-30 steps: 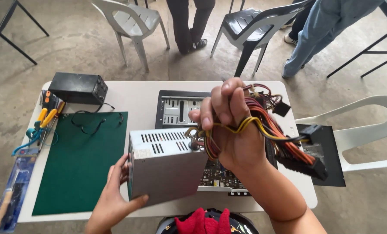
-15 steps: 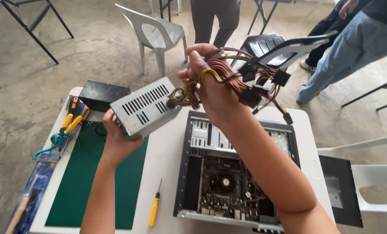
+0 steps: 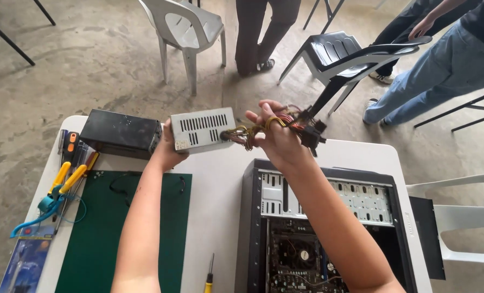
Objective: Disassembling a computer by removing the power supply unit and the motherboard from the case, followed by cleaning the interior.
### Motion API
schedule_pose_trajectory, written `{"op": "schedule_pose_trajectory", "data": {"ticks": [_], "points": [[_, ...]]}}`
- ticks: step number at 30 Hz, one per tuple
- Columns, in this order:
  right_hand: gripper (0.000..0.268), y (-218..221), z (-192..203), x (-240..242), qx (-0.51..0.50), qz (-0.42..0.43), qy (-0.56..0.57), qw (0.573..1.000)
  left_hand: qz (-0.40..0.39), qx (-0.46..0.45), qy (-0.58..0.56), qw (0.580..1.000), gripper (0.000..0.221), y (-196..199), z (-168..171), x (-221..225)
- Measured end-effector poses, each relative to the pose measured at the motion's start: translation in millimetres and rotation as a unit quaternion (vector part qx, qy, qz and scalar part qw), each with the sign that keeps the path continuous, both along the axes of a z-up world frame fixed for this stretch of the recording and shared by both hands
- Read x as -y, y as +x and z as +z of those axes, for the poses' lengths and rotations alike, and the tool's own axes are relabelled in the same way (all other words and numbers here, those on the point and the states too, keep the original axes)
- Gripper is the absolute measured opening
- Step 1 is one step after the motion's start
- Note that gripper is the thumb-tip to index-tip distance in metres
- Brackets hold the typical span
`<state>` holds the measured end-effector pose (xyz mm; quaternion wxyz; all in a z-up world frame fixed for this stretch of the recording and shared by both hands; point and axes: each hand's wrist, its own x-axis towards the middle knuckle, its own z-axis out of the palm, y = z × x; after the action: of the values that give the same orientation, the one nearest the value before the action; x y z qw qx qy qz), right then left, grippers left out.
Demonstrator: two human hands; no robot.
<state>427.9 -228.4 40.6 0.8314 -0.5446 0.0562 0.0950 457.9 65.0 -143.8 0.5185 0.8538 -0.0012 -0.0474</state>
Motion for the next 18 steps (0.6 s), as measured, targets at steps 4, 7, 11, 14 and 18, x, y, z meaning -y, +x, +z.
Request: {"op": "schedule_pose_trajectory", "data": {"ticks": [4,7,11,14,18], "points": [[0.035,19,-37,1,-0.025,-0.007,0.009,1.0,-0.016,-0.045,0.016,0.999,0.116,10,-8,0],[0.034,31,-59,-1,-0.033,-0.008,0.03,0.999,-0.01,-0.096,0.051,0.994,0.125,14,-20,-5],[0.021,38,-71,-5,-0.054,0.013,0.107,0.993,0.061,-0.112,0.015,0.992,0.064,2,-21,-7],[0.017,42,-78,-8,-0.066,0.033,0.129,0.989,0.059,-0.152,0.011,0.987,0.078,-13,2,0],[0.016,41,-86,-11,-0.091,0.068,0.146,0.983,0.036,-0.224,-0.007,0.974,0.094,-13,-17,3]]}}
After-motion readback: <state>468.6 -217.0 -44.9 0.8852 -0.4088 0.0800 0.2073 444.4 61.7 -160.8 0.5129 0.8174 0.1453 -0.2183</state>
